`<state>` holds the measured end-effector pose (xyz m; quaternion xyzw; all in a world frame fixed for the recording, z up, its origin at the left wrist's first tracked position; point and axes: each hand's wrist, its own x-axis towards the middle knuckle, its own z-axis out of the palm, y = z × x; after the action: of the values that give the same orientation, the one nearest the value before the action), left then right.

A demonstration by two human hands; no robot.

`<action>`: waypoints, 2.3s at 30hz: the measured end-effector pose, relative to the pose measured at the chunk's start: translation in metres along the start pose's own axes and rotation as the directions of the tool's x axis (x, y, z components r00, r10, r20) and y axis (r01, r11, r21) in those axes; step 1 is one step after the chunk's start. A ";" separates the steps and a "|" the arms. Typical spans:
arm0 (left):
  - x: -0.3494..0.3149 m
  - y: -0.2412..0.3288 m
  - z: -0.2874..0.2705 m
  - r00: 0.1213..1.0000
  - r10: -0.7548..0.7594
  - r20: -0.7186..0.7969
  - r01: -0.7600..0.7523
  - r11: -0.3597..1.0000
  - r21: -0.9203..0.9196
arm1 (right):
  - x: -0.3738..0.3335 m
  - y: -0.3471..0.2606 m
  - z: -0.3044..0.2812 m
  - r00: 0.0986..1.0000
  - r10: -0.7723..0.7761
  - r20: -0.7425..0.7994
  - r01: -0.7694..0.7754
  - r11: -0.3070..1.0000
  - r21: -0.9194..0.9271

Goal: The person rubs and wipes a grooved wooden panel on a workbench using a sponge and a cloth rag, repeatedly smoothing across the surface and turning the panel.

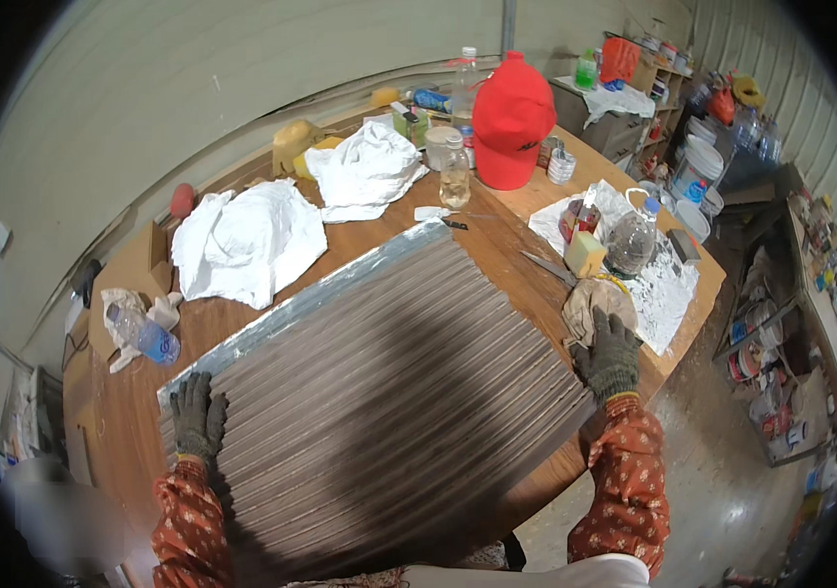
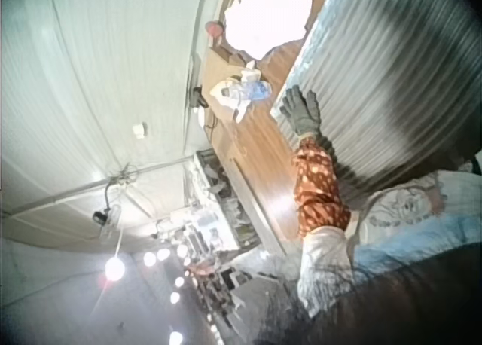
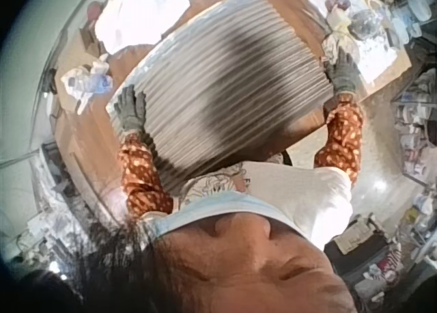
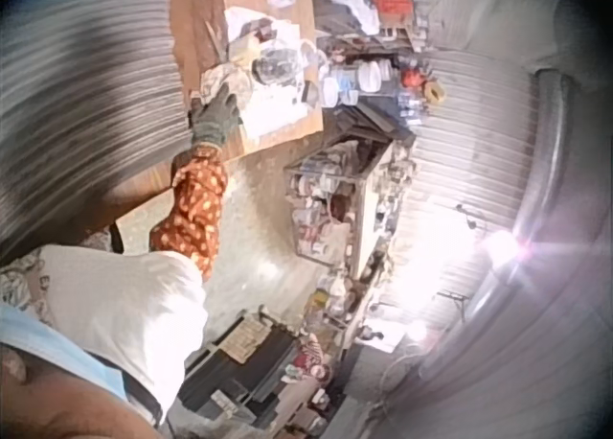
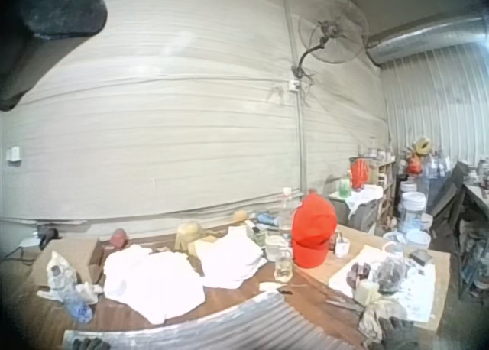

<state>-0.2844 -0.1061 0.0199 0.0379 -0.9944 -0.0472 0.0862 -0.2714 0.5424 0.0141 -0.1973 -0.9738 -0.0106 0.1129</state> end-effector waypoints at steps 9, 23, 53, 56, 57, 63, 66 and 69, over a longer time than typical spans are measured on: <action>-0.003 0.004 -0.009 0.999 -0.037 0.027 0.038 0.999 -0.030 | 0.007 -0.007 -0.020 0.931 0.095 -0.351 0.102 0.857 0.504; 0.001 0.008 -0.005 0.999 -0.034 0.025 0.035 0.998 -0.049 | 0.003 -0.035 -0.060 0.991 -0.036 0.132 0.022 0.994 0.104; -0.006 0.010 -0.017 1.000 -0.027 -0.006 0.027 0.999 -0.038 | 0.111 -0.278 -0.015 0.616 -0.765 -0.187 0.703 0.426 0.570; -0.003 0.006 -0.008 1.000 -0.005 -0.024 0.004 1.000 -0.031 | 0.164 -0.216 0.017 0.802 -0.550 -0.232 0.526 0.469 0.709; -0.006 0.006 -0.012 1.000 -0.012 -0.021 0.012 1.000 -0.026 | 0.177 -0.195 0.016 0.893 -0.435 -0.117 0.334 0.466 0.819; -0.002 0.003 -0.004 0.997 0.042 -0.064 -0.041 0.999 0.009 | 0.180 -0.178 0.018 0.927 -0.283 -0.245 0.358 0.482 0.800; -0.002 0.000 -0.010 0.998 0.031 -0.056 -0.033 0.999 -0.023 | 0.155 -0.231 0.010 0.703 -0.598 -0.384 0.640 0.298 0.708; 0.000 0.004 -0.004 0.998 0.045 -0.042 -0.047 0.999 -0.028 | 0.155 -0.247 0.017 0.616 -0.665 -0.422 0.787 0.498 0.365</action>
<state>-0.2842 -0.1029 0.0245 0.0147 -0.9923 -0.0587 0.1085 -0.5096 0.3754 0.0384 0.2742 -0.9089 0.1822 0.2560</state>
